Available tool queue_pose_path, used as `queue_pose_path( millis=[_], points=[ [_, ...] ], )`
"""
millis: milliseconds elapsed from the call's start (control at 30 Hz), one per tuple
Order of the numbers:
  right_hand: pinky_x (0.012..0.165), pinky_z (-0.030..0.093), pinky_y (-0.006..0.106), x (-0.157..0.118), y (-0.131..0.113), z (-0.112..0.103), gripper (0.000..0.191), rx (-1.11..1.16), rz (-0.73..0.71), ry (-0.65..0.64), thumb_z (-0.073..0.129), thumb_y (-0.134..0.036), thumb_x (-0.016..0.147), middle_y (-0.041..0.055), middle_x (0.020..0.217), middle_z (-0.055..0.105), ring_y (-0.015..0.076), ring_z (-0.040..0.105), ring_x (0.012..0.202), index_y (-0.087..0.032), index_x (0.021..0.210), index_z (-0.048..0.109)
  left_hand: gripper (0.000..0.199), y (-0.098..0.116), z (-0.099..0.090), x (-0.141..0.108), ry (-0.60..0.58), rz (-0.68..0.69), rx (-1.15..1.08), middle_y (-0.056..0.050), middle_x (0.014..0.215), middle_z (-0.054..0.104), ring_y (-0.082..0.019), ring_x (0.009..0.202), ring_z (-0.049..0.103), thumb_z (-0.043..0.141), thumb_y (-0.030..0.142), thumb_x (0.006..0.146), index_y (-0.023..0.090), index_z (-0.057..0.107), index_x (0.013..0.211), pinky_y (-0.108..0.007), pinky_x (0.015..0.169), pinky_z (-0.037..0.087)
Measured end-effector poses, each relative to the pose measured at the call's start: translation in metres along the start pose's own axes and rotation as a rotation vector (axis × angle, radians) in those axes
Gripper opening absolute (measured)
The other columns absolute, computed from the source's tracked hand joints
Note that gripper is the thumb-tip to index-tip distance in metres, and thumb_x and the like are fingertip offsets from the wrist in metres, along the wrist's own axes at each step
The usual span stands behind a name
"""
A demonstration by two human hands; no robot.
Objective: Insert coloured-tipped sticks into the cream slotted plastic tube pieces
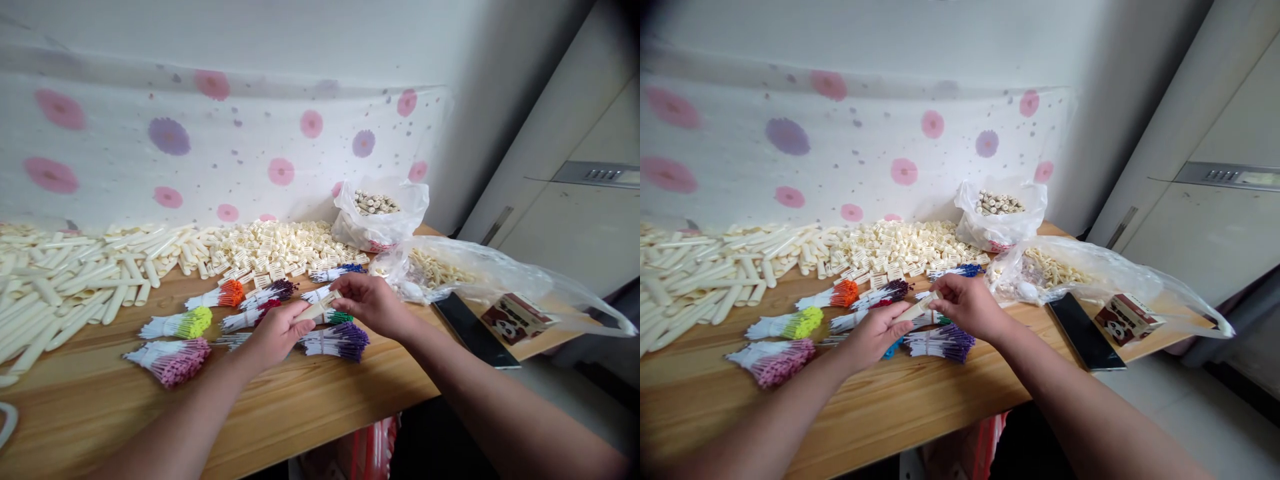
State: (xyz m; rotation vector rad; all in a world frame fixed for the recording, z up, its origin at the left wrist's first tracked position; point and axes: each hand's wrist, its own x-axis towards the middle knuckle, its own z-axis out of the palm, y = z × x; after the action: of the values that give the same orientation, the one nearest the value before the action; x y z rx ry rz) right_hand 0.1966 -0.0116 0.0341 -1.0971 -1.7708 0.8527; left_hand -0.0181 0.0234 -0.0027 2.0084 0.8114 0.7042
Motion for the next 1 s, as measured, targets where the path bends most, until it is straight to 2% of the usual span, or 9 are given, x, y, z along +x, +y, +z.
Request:
queue_pose_path(
  millis=[133, 233, 333, 400, 467, 567, 767, 867, 1000],
  points=[
    [0.052, 0.035, 0.022, -0.003, -0.005, -0.012, 0.021, -0.095, 0.001, -0.088, 0.065, -0.036, 0.078, -0.0020, 0.065, 0.051, 0.0104, 0.045, 0.059, -0.016, 0.082, 0.057, 0.028, 0.008, 0.007, -0.005, 0.021, 0.113, 0.246, 0.002, 0.062, 0.047, -0.012, 0.058, 0.044, 0.042, 0.039, 0.090, 0.018, 0.052, 0.075, -0.022, 0.053, 0.031],
    [0.064, 0.043, 0.027, -0.005, -0.008, -0.018, 0.032, 0.051, -0.017, -0.164, 0.061, -0.047, 0.081, 0.0031, 0.081, 0.059, 0.0146, 0.054, 0.073, -0.016, 0.089, 0.057, 0.029, 0.018, 0.015, -0.010, -0.028, 0.128, 0.337, 0.001, 0.064, 0.051, -0.014, 0.060, 0.049, 0.039, 0.039, 0.092, 0.019, 0.050, 0.074, -0.023, 0.054, 0.031],
    [0.082, 0.044, 0.034, -0.005, -0.009, -0.008, 0.039, 0.237, -0.107, -0.014, 0.051, -0.054, 0.085, 0.0067, 0.100, 0.060, 0.0193, 0.056, 0.094, -0.018, 0.099, 0.056, 0.031, 0.026, 0.022, -0.012, -0.064, 0.089, 0.424, 0.000, 0.065, 0.056, -0.015, 0.060, 0.052, 0.039, 0.041, 0.092, 0.018, 0.052, 0.075, -0.024, 0.055, 0.031],
    [0.088, 0.042, 0.036, -0.004, -0.008, 0.007, 0.038, 0.297, -0.117, 0.034, 0.049, -0.054, 0.087, 0.0070, 0.103, 0.060, 0.0201, 0.055, 0.100, -0.019, 0.103, 0.054, 0.035, 0.028, 0.024, -0.013, -0.064, 0.049, 0.470, -0.001, 0.064, 0.058, -0.016, 0.059, 0.053, 0.042, 0.047, 0.089, 0.018, 0.054, 0.074, -0.024, 0.055, 0.031],
    [0.090, 0.041, 0.037, -0.004, -0.007, 0.022, 0.037, 0.342, -0.080, 0.014, 0.046, -0.052, 0.089, 0.0072, 0.101, 0.061, 0.0205, 0.055, 0.101, -0.019, 0.102, 0.054, 0.039, 0.028, 0.023, -0.013, -0.072, 0.027, 0.481, -0.002, 0.065, 0.060, -0.016, 0.060, 0.054, 0.045, 0.052, 0.087, 0.017, 0.056, 0.073, -0.024, 0.055, 0.032],
    [0.091, 0.041, 0.038, -0.005, -0.004, 0.036, 0.034, 0.410, -0.048, 0.006, 0.044, -0.050, 0.091, 0.0074, 0.099, 0.061, 0.0209, 0.056, 0.100, -0.018, 0.098, 0.054, 0.040, 0.027, 0.021, -0.014, -0.101, 0.039, 0.471, -0.002, 0.065, 0.062, -0.016, 0.061, 0.055, 0.044, 0.051, 0.088, 0.017, 0.058, 0.071, -0.024, 0.056, 0.033],
    [0.089, 0.041, 0.038, -0.006, -0.004, 0.035, 0.027, 0.465, -0.043, -0.024, 0.042, -0.044, 0.093, 0.0066, 0.097, 0.061, 0.0205, 0.055, 0.099, -0.019, 0.100, 0.051, 0.036, 0.035, 0.024, -0.019, -0.089, 0.034, 0.581, -0.003, 0.067, 0.065, -0.019, 0.062, 0.058, 0.043, 0.047, 0.089, 0.019, 0.062, 0.076, -0.026, 0.055, 0.031],
    [0.089, 0.041, 0.038, -0.007, -0.005, 0.034, 0.026, 0.440, -0.050, -0.058, 0.039, -0.043, 0.094, 0.0063, 0.094, 0.061, 0.0199, 0.055, 0.096, -0.019, 0.100, 0.049, 0.035, 0.037, 0.026, -0.020, -0.122, 0.007, 0.616, -0.004, 0.073, 0.068, -0.021, 0.065, 0.061, 0.042, 0.047, 0.089, 0.019, 0.062, 0.081, -0.027, 0.055, 0.032],
    [0.088, 0.040, 0.037, -0.007, -0.005, 0.033, 0.024, 0.415, -0.047, -0.099, 0.039, -0.042, 0.094, 0.0053, 0.092, 0.059, 0.0188, 0.054, 0.093, -0.020, 0.097, 0.049, 0.038, 0.036, 0.028, -0.021, -0.154, 0.049, 0.661, -0.006, 0.076, 0.069, -0.023, 0.068, 0.063, 0.039, 0.049, 0.090, 0.019, 0.061, 0.082, -0.028, 0.057, 0.033]
  ],
)
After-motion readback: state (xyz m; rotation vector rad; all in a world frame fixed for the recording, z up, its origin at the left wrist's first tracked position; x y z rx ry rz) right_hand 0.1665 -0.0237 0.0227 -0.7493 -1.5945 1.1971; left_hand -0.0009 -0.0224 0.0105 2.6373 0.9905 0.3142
